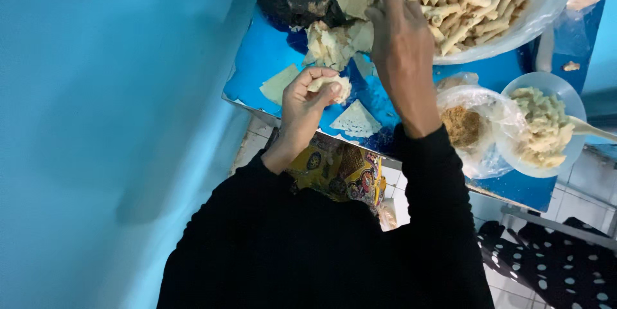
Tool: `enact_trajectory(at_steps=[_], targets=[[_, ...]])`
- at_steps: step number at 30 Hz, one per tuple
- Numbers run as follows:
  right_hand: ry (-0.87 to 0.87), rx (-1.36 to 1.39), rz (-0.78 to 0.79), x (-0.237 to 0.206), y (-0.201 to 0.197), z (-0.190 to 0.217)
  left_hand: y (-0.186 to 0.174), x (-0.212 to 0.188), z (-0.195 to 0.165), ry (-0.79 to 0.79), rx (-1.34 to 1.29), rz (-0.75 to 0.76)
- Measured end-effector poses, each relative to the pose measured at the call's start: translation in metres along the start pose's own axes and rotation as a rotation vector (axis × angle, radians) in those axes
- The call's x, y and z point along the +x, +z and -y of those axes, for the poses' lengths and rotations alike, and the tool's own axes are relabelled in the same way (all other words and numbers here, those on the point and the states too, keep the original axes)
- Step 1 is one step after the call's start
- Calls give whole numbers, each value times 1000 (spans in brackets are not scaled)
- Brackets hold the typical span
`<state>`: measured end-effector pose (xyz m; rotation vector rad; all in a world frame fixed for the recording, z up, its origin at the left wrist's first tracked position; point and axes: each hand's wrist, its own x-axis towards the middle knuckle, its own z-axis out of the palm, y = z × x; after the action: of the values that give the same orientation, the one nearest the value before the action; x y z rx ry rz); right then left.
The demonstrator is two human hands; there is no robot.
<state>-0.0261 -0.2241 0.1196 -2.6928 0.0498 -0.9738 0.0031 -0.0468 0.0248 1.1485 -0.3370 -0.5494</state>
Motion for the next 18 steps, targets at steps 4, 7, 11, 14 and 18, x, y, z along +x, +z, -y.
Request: enact_trajectory(at_steps=[4, 7, 11, 14, 18], targets=[[-38, -20, -11, 1, -8, -1, -1, -3, -2, -10, -2, -11], [47, 266, 48, -25, -12, 9, 1, -6, 0, 2, -33, -17], [475, 907, 302, -63, -13, 21, 10, -8, 3, 11, -110, 7], [732, 994, 354, -79, -23, 20, 9, -14, -3, -19, 43, 122], [628, 725, 501, -91, -38, 20, -1, -34, -19, 13, 508, 250]])
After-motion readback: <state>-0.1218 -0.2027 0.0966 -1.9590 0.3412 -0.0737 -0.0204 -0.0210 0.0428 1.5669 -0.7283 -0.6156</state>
